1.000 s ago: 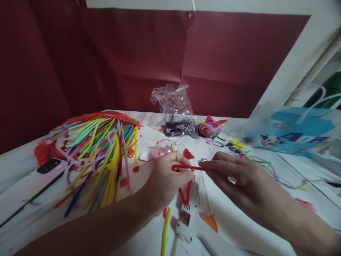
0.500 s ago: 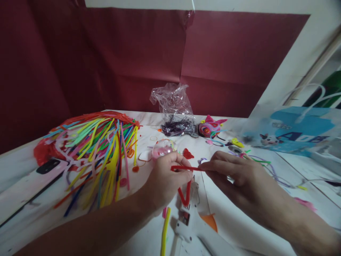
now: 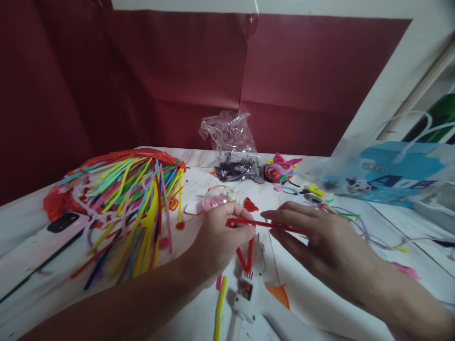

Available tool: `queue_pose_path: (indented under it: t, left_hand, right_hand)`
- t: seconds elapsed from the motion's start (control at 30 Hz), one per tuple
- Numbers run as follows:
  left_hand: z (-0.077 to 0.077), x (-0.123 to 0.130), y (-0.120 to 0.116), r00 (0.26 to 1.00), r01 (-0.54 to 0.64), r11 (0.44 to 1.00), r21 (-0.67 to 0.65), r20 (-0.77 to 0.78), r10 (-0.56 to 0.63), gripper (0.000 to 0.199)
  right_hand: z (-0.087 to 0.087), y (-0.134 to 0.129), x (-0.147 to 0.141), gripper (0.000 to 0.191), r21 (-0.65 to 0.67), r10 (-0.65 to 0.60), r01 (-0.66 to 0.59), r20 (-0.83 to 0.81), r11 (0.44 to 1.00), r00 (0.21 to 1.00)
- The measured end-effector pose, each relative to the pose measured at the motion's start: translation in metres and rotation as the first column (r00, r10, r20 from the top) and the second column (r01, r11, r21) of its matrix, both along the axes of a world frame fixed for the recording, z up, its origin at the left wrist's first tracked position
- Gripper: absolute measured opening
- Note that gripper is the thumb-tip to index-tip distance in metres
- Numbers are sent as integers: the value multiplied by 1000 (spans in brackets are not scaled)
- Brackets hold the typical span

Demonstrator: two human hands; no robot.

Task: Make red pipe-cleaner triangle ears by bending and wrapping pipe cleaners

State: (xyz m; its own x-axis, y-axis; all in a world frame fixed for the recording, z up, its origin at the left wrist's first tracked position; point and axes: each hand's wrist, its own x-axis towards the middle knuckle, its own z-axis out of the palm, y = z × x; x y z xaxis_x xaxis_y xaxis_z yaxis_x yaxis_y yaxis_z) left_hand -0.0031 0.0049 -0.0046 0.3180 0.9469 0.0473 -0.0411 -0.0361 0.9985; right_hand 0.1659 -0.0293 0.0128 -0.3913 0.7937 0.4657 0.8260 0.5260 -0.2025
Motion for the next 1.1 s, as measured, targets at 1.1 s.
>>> queue_pose_path:
  t: [1.1]
  left_hand:
    - [1, -5, 25, 977, -149, 946, 289, -106, 186, 6]
  right_hand:
    - [-44, -8, 3, 7, 162, 68, -24, -274, 987, 959]
